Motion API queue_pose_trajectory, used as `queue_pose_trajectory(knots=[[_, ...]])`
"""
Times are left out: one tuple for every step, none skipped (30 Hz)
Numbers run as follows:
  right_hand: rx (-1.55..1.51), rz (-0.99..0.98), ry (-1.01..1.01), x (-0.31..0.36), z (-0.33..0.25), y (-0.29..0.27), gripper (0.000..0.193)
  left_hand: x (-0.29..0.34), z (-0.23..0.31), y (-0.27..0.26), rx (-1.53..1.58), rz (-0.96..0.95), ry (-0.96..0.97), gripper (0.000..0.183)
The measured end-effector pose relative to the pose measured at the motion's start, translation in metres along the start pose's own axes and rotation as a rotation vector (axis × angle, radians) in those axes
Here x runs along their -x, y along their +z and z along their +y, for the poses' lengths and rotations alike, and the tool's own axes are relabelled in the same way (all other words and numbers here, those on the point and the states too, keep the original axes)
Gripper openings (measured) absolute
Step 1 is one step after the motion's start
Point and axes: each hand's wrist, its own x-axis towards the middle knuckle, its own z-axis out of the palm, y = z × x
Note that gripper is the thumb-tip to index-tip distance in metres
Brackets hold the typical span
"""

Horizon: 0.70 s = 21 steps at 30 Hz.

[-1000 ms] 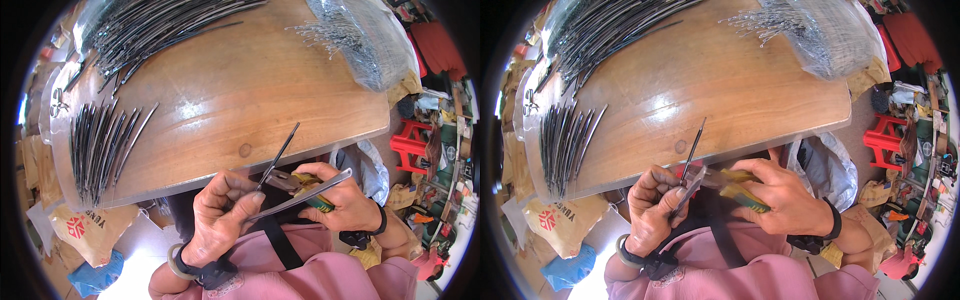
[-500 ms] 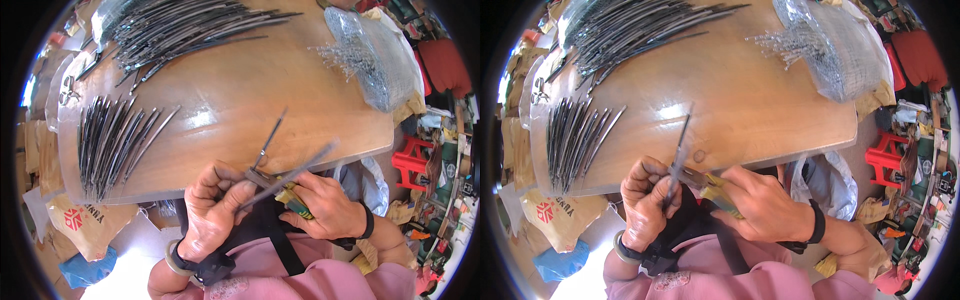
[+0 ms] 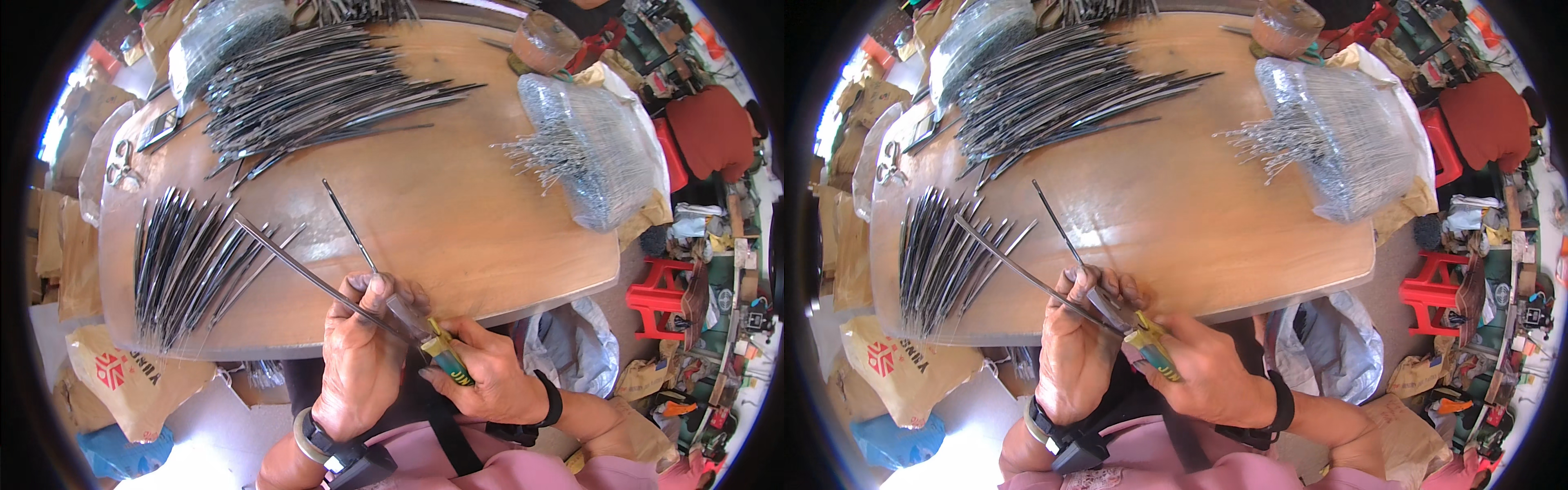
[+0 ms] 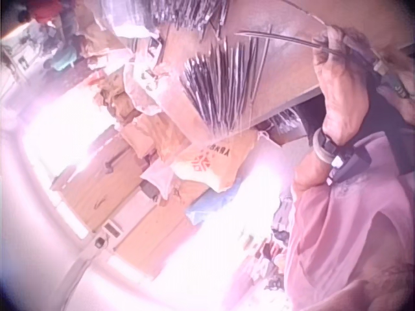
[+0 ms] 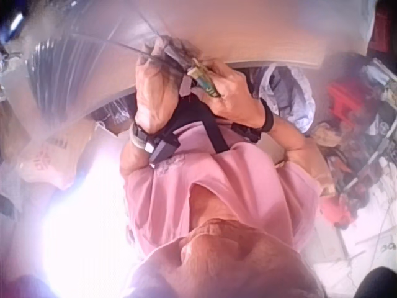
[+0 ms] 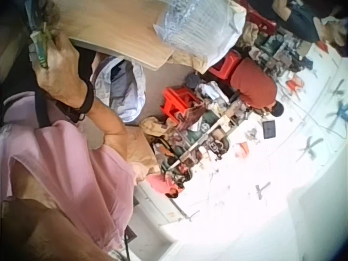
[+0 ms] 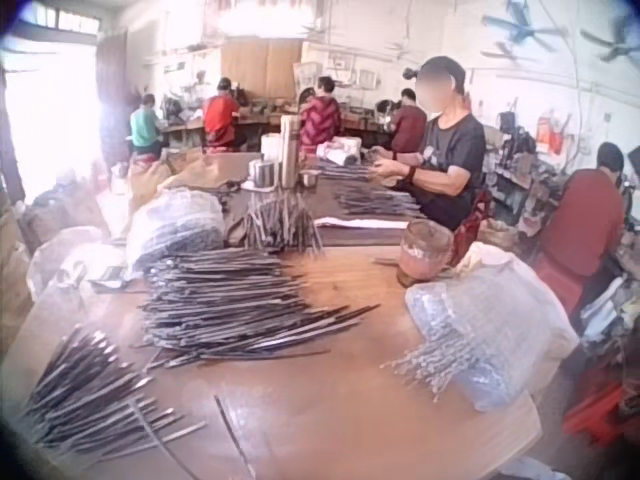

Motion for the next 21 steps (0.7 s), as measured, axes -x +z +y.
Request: queue_pose_trajectory(knots=[[0.015, -0.012, -0.003, 0.001, 0.000, -0.004, 0.033, -0.002, -0.002, 0.002, -0.008, -0.018, 0.007, 0.012], [0.030, -0.023, -0.004, 0.002, 0.001, -0.008, 0.033, -0.003, -0.004, 0.003, -0.018, 0.000, 0.002, 0.013], [0.102, -0.040, -0.016, 0.006, 0.004, -0.014, 0.027, -0.005, -0.008, 0.006, -0.023, 0.008, -0.011, 0.013], [0.102, -0.046, -0.017, 0.005, 0.003, -0.018, 0.028, -0.006, -0.011, 0.007, -0.028, 0.017, -0.025, 0.014], [0.113, -0.077, -0.008, 0.007, 0.006, -0.027, 0.030, -0.005, -0.007, 0.008, -0.071, 0.022, -0.042, 0.018], [0.132, -0.109, -0.001, 0.010, 0.009, -0.039, 0.032, -0.005, -0.005, 0.011, -0.057, 0.077, -0.016, 0.020], [0.172, -0.014, -0.010, 0.009, 0.008, -0.059, 0.030, -0.003, 0.006, 0.000, -0.120, 0.012, -0.027, 0.019], [0.197, 0.070, -0.025, 0.002, 0.008, -0.079, 0.027, 0.004, 0.021, -0.004, -0.256, 0.153, 0.065, 0.017], [0.275, 0.131, -0.058, -0.009, 0.013, -0.094, 0.021, 0.010, 0.035, -0.009, -0.348, 0.242, 0.132, 0.015], [0.353, 0.194, -0.087, -0.021, 0.018, -0.109, 0.016, 0.013, 0.048, -0.019, -0.451, 0.243, 0.215, 0.015], [0.443, 0.256, -0.105, -0.032, 0.022, -0.125, 0.013, 0.015, 0.058, -0.026, -0.465, 0.263, 0.260, 0.012], [0.517, 0.295, -0.155, -0.046, 0.032, -0.128, 0.016, 0.017, 0.068, -0.037, -0.616, 0.218, 0.329, 0.010], [0.631, 0.242, -0.291, -0.055, 0.050, -0.135, 0.024, 0.017, 0.076, -0.040, -0.753, 0.239, 0.391, 0.010], [0.726, 0.194, -0.323, -0.060, 0.059, -0.140, 0.022, 0.018, 0.082, -0.042, -0.889, 0.261, 0.454, 0.011], [0.824, 0.157, -0.366, -0.063, 0.066, -0.141, 0.020, 0.023, 0.089, -0.048, -1.060, 0.321, 0.544, 0.010], [0.926, 0.133, -0.414, -0.065, 0.071, -0.143, 0.017, 0.026, 0.096, -0.056, -1.235, 0.377, 0.645, 0.011], [0.914, 0.134, -0.408, -0.065, 0.073, -0.145, 0.018, 0.029, 0.106, -0.074, -1.472, 0.367, 0.756, 0.009], [0.900, 0.132, -0.402, -0.064, 0.074, -0.144, 0.018, 0.032, 0.119, -0.078, -1.759, 0.271, 0.837, 0.014], [0.894, 0.144, -0.419, -0.067, 0.069, -0.145, 0.019, 0.029, 0.127, -0.072, -1.932, 0.197, 0.877, 0.016], [0.879, 0.182, -0.417, -0.073, 0.063, -0.141, 0.018, 0.022, 0.134, -0.059, -2.104, 0.115, 0.909, 0.019], [0.882, 0.207, -0.409, -0.075, 0.054, -0.142, 0.018, 0.015, 0.134, -0.046, -2.037, 0.120, 0.916, 0.021]])
